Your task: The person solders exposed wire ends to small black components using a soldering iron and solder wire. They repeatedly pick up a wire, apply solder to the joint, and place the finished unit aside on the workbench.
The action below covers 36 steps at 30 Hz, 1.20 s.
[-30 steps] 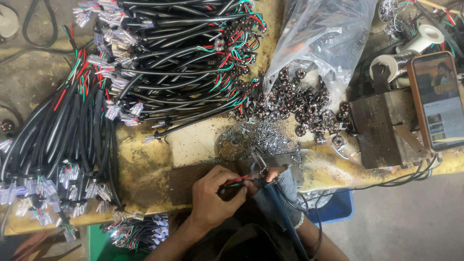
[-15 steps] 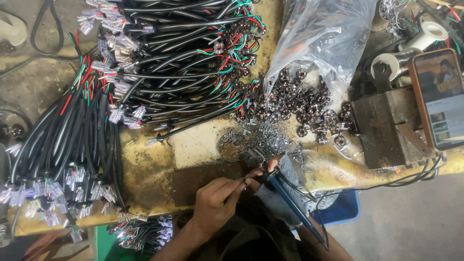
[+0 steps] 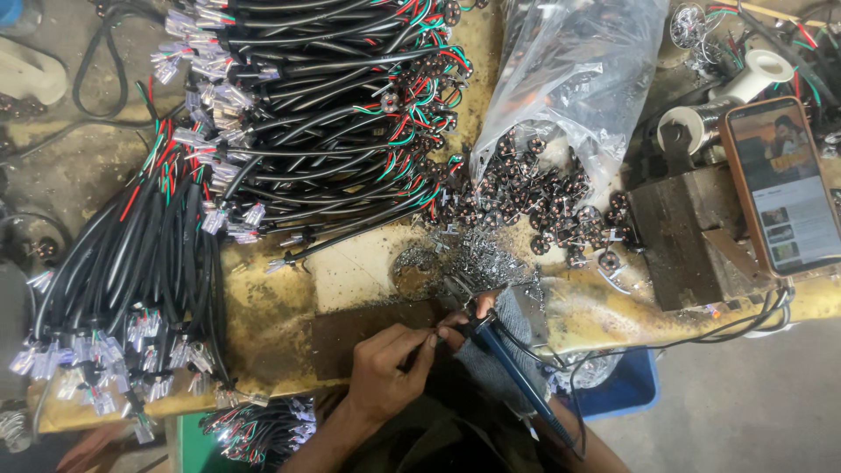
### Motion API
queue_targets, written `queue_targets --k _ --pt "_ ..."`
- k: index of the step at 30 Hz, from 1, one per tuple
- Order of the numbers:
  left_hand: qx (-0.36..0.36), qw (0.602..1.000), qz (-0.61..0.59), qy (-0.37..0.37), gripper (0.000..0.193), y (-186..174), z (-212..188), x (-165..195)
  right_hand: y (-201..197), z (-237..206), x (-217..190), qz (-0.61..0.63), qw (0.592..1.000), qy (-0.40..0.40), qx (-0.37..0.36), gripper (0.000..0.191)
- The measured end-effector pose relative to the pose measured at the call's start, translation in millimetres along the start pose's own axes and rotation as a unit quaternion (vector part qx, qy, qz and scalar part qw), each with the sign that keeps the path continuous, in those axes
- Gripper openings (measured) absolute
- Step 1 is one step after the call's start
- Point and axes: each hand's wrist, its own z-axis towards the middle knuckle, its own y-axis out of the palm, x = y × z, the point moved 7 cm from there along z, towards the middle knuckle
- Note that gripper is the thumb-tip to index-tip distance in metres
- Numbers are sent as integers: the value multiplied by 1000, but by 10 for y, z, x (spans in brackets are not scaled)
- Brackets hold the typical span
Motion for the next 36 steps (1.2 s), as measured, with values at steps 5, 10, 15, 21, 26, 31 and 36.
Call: queue_targets --k 5,10,15,21,26,31,36 --pt "12 1000 14 6 4 7 -13 6 20 -17 78 22 999 -27 28 42" --pt "10 1000 24 17 5 17 -30 2 5 -31 2 132 990 16 45 45" --pt "15 999 32 41 5 10 -30 22 -27 -4 -241 88 994 -20 64 45" --pt "8 999 34 8 5 10 -26 6 -58 -1 -315 120 989 -45 72 47" --pt "14 999 27 14 5 16 -18 15 -35 -5 -252 104 993 -19 59 43" --pt "13 1000 19 15 5 -1 -28 -5 -43 -15 -225 147 986 16 75 48" --pt "18 1000 22 13 5 -4 -11 -2 -55 3 -324 138 987 -26 83 47"
